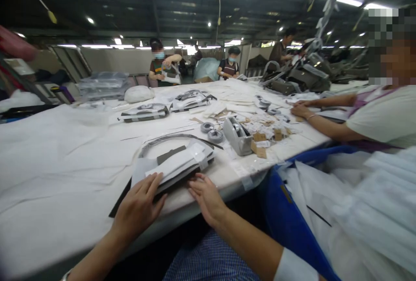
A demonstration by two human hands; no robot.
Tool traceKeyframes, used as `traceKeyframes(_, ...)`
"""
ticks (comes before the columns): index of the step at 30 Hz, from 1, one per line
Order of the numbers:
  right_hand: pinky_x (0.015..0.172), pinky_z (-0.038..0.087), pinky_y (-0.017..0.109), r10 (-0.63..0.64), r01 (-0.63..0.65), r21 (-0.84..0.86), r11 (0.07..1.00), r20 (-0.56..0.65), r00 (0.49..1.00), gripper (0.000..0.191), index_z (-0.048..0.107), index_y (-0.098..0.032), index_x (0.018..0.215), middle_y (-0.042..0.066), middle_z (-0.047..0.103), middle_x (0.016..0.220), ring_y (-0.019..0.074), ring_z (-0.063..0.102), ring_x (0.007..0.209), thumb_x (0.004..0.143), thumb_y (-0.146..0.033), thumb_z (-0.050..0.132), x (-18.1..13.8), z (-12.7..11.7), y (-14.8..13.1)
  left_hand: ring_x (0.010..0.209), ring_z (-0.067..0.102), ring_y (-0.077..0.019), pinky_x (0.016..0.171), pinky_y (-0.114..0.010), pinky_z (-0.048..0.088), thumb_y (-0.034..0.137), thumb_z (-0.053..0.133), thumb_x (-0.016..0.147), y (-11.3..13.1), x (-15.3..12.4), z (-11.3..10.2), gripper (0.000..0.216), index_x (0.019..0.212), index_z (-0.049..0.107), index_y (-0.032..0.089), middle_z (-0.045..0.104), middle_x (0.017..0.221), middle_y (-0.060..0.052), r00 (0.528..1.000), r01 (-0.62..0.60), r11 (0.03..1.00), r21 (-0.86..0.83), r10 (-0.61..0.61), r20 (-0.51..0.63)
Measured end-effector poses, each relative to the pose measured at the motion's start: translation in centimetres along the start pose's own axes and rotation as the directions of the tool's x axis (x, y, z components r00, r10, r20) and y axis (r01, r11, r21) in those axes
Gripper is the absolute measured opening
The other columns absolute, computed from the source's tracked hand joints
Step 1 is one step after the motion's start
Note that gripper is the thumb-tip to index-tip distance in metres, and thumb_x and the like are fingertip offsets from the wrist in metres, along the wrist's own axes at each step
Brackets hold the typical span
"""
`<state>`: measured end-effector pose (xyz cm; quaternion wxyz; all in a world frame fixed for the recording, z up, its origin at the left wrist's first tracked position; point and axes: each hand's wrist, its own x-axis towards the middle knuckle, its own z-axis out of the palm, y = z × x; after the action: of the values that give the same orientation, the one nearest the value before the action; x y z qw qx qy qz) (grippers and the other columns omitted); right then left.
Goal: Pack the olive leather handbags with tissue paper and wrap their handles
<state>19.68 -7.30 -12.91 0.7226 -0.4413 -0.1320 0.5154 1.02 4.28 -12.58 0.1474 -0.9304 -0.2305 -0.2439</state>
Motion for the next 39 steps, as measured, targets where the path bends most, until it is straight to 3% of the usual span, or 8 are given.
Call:
traceKeyframes(6,0.104,0.044,0.035,-0.071,0.056,0.111,0.992,0.136,0.988,0.051,0.065,-0.022,0.113,0.004,0.068,0.120,0.0215,0.058,0.121,0.062,-0.015,0.071,1.9,2.6,0.6,0.116,0.059,-0.0318,0.100,-0.046,0.046,0.039,0.057,0.094,-1.2,-1.6,1.3,0.071,0.154,0.023,0.019,0.056,0.138,-0.015,0.979,0.124,0.992,0.015,-0.119,-0.168)
traceKeyframes(11,0.096,0.049,0.041,-0.180,0.289,-0.319,0.903,0.330,0.926,0.043,0.069,-0.026,0.116,0.003,0.071,0.113,0.0240,0.063,0.111,0.073,-0.025,0.071,2.9,1.8,-0.7,0.108,0.063,-0.0337,0.093,-0.047,0.051,0.038,0.053,0.096,-2.2,-2.0,2.5,0.069,0.155,0.021,0.020,0.057,0.136,-0.017,0.953,0.207,0.978,0.009,-0.200,-0.228)
traceKeyframes(15,0.101,0.047,0.043,-0.382,0.629,-0.738,0.244,0.523,0.762,0.028,0.071,-0.027,0.114,0.004,0.071,0.115,0.0231,0.062,0.111,0.088,-0.027,0.061,2.9,-2.9,-4.4,0.110,0.064,-0.0307,0.093,-0.043,0.051,0.034,0.048,0.099,-2.9,-2.1,3.0,0.062,0.155,0.020,0.029,0.057,0.139,-0.011,0.952,0.207,0.978,-0.038,-0.210,-0.222)
traceKeyframes(17,0.105,0.045,0.040,-0.428,0.589,-0.806,-0.059,0.554,0.714,0.029,0.069,-0.025,0.117,0.007,0.069,0.118,0.0224,0.060,0.114,0.092,-0.024,0.057,2.9,-6.1,-6.7,0.111,0.064,-0.0299,0.093,-0.042,0.051,0.033,0.047,0.099,-3.1,-2.2,3.1,0.061,0.154,0.021,0.030,0.056,0.139,-0.010,0.950,0.215,0.975,-0.063,-0.224,-0.218)
traceKeyframes(20,0.107,0.043,0.040,-0.450,0.338,-0.890,-0.306,0.448,0.772,0.033,0.067,-0.017,0.122,0.012,0.066,0.124,0.0254,0.057,0.119,0.091,-0.024,0.061,3.5,-10.8,-9.5,0.109,0.064,-0.0300,0.088,-0.040,0.053,0.034,0.049,0.099,-2.9,-2.0,3.0,0.060,0.153,0.024,0.030,0.058,0.137,-0.010,0.937,0.273,0.960,-0.065,-0.281,-0.210)
traceKeyframes(25,0.093,0.048,0.037,-0.434,0.213,-0.901,-0.378,0.375,0.819,0.018,0.074,-0.019,0.101,0.009,0.072,0.105,0.0248,0.063,0.103,0.091,-0.028,0.063,4.5,-14.0,-10.9,0.108,0.064,-0.0288,0.084,-0.037,0.053,0.033,0.049,0.099,-2.2,-1.2,2.6,0.056,0.151,0.030,0.029,0.061,0.132,-0.009,0.906,0.351,0.935,-0.053,-0.354,-0.235)
traceKeyframes(32,0.087,0.043,0.036,-0.371,0.252,-0.860,-0.445,0.433,0.822,0.018,0.076,-0.021,0.090,0.006,0.074,0.094,0.0239,0.065,0.095,0.094,-0.028,0.059,1.9,-9.7,-9.1,0.107,0.064,-0.0269,0.084,-0.035,0.054,0.030,0.047,0.099,-2.0,-0.9,2.2,0.053,0.150,0.033,0.026,0.062,0.130,-0.009,0.910,0.341,0.940,-0.025,-0.337,-0.243)
traceKeyframes(39,0.077,0.049,0.027,-0.072,0.470,-0.855,-0.219,0.494,0.866,0.028,0.078,-0.026,0.092,0.002,0.077,0.091,0.0190,0.070,0.086,0.094,-0.045,0.057,0.1,-5.4,-7.4,0.110,0.063,-0.0257,0.083,-0.032,0.053,0.033,0.055,0.097,-2.5,-1.3,2.8,0.058,0.150,0.033,0.026,0.062,0.132,-0.006,0.898,0.381,0.923,-0.058,-0.384,-0.212)
